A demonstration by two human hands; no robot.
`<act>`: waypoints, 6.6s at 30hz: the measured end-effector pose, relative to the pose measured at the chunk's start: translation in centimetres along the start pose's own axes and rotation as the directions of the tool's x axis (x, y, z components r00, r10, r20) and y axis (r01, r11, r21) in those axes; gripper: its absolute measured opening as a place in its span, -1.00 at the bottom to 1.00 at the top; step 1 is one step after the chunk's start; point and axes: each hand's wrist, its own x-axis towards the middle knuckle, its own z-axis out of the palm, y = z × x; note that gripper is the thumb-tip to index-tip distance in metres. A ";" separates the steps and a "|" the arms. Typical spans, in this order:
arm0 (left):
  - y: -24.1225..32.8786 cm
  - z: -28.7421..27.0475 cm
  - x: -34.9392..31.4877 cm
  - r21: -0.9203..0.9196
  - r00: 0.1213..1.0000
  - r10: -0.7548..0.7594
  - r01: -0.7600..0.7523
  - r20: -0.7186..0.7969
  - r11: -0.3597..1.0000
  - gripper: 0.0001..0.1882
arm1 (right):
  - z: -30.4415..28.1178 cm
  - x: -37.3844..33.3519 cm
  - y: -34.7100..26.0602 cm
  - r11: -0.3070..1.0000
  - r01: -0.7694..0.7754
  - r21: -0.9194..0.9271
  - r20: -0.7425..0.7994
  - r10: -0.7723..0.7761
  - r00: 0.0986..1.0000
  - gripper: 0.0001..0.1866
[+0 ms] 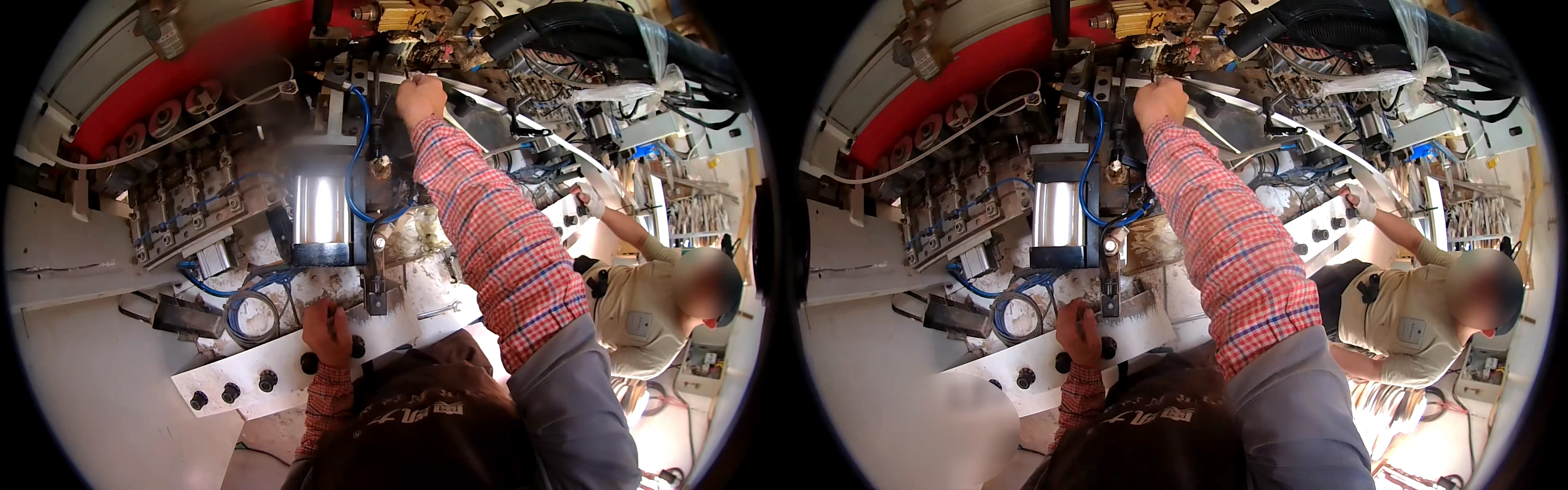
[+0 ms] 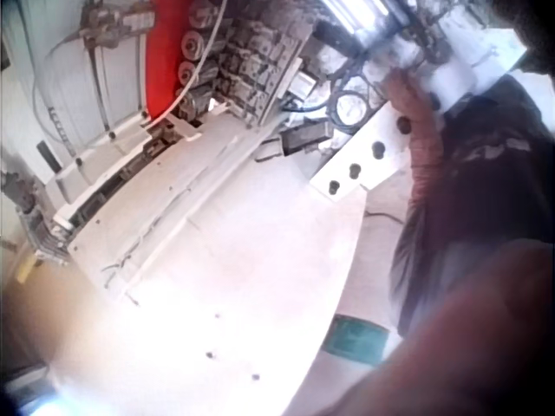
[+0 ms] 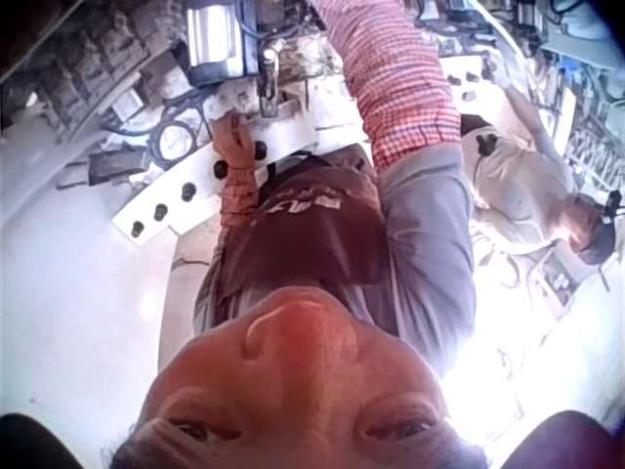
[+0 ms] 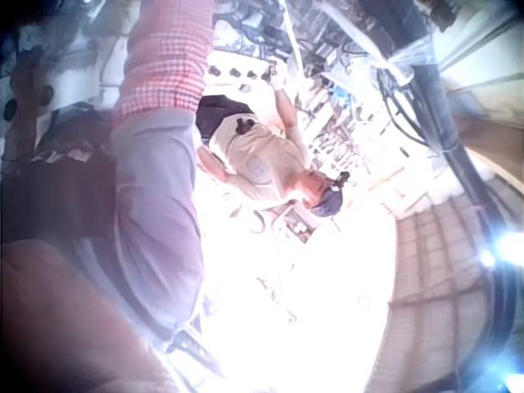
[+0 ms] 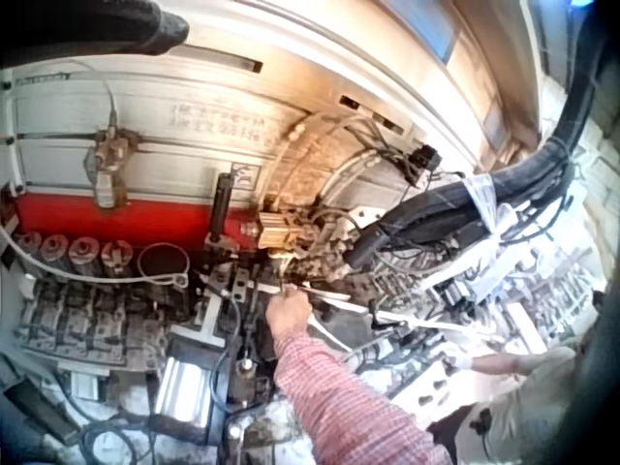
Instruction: The person uses a wrench to tighten bolts on a machine component, then moves to a computer station to operate a mouse and keyboard. The person also handles a white sheet of material, placing it on a conveyor belt.
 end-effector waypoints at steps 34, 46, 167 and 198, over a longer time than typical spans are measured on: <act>0.5 0.3 0.4 0.010 1.000 -0.014 0.014 -0.013 1.000 -0.83 | -8.9 4.5 4.6 0.500 0.780 -0.376 0.351 -0.703 0.619 -0.85; 0.9 0.3 0.5 0.016 0.999 -0.049 0.049 -0.015 0.999 -0.78 | -10.9 6.8 5.6 0.383 0.836 -0.393 0.478 -0.691 0.541 -0.85; 0.2 1.0 0.3 0.099 0.973 -0.194 0.206 -0.122 0.974 -0.65 | -24.4 12.1 31.3 0.889 -0.017 -0.458 0.888 0.459 0.043 -0.80; -0.6 0.8 0.0 0.042 0.992 -0.076 0.081 -0.098 0.996 -0.83 | -6.5 3.2 -2.2 0.870 -0.460 0.178 0.563 0.293 0.773 -0.75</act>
